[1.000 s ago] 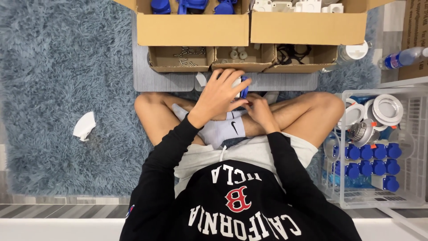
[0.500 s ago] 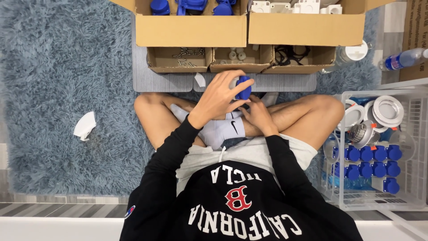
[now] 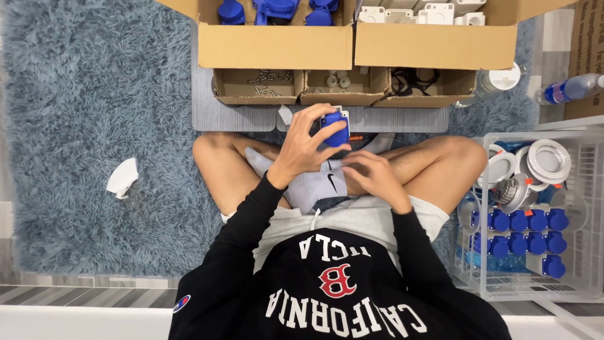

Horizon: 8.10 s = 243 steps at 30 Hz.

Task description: Assembling small plastic hardware components using a screwdriver while sitting on the floor.

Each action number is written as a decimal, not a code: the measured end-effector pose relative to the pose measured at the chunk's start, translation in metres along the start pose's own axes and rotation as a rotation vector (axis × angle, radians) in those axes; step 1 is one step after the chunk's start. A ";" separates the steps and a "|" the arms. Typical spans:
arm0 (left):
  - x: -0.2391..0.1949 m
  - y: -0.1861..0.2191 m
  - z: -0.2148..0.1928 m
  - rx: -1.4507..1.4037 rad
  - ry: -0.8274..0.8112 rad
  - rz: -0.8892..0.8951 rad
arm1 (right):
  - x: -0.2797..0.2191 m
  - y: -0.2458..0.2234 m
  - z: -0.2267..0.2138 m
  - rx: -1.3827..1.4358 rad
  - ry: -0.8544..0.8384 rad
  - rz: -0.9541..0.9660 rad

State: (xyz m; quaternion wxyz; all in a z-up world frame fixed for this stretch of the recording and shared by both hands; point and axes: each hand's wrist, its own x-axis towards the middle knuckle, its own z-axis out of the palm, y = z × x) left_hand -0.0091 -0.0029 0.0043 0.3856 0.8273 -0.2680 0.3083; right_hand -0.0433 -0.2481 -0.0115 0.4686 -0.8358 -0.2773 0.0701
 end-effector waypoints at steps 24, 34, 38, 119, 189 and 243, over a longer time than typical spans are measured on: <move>-0.019 0.075 -0.013 -0.677 0.002 -0.219 | -0.016 -0.038 0.009 0.347 0.499 -0.118; -0.023 0.075 -0.013 -0.695 0.036 -0.270 | -0.007 -0.052 -0.018 0.108 0.437 -0.156; -0.027 0.065 -0.005 -0.696 0.116 -0.275 | -0.006 -0.043 -0.042 0.046 0.412 -0.195; -0.001 0.034 -0.032 -1.083 0.219 -0.594 | -0.044 -0.060 -0.117 -0.051 0.237 -0.030; -0.026 0.042 -0.078 -0.714 0.092 -0.630 | -0.083 -0.047 -0.010 0.717 -0.074 0.486; -0.007 0.040 -0.088 -0.908 0.054 -0.701 | -0.052 -0.100 -0.055 -0.009 0.081 0.198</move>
